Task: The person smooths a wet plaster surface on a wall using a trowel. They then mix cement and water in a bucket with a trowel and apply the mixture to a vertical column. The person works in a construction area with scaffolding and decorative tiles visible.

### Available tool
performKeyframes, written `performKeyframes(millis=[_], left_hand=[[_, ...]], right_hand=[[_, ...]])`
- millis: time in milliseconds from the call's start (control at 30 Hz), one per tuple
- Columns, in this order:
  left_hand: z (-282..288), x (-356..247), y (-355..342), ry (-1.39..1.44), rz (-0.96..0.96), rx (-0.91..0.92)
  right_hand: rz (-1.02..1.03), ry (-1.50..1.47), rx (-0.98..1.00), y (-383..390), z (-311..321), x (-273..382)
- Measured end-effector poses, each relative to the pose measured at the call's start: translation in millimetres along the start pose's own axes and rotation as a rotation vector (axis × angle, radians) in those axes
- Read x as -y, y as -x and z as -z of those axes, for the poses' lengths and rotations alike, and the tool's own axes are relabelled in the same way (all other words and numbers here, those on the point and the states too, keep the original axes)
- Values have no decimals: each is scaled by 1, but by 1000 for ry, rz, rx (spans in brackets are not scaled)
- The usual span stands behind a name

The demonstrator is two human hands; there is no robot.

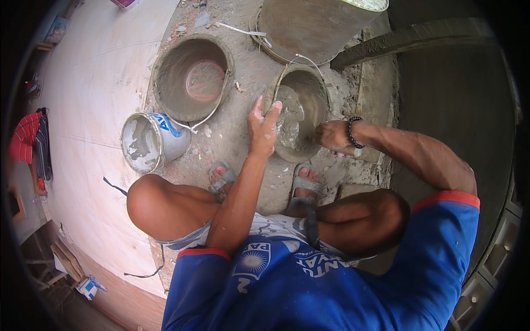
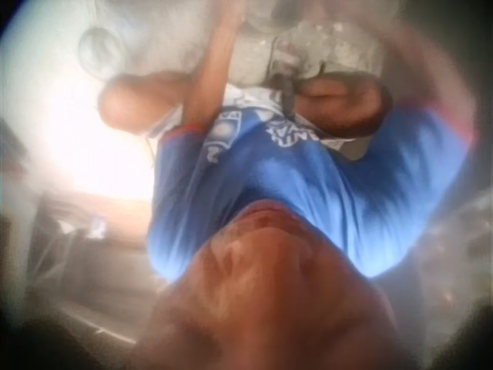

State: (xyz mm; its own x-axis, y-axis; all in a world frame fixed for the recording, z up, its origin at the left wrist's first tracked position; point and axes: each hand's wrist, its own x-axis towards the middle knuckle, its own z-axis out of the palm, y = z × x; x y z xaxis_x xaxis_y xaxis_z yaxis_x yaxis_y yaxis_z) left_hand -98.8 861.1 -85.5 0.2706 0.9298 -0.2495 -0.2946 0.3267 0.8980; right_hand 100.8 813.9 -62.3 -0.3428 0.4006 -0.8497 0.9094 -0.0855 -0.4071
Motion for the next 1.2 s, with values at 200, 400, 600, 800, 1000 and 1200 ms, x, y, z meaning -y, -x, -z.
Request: performKeyframes(millis=[200,400,600,800,1000,1200], left_hand=[[14,4,-15,13,68,-80],[22,-5,-17,68,122,-38],[25,-3,-19,66,101,-37],[20,1,-21,9,93,-65],[14,-7,-22,54,137,-24],[26,-6,-24,63,133,-17]], right_hand=[[81,455,-387,59,58,60],[-94,536,-600,86,78,-1],[-201,298,-560,110,35,-46],[-126,-39,-439,106,-29,-39],[54,-25,-418,72,5,23],[127,119,-896,96,28,19]])
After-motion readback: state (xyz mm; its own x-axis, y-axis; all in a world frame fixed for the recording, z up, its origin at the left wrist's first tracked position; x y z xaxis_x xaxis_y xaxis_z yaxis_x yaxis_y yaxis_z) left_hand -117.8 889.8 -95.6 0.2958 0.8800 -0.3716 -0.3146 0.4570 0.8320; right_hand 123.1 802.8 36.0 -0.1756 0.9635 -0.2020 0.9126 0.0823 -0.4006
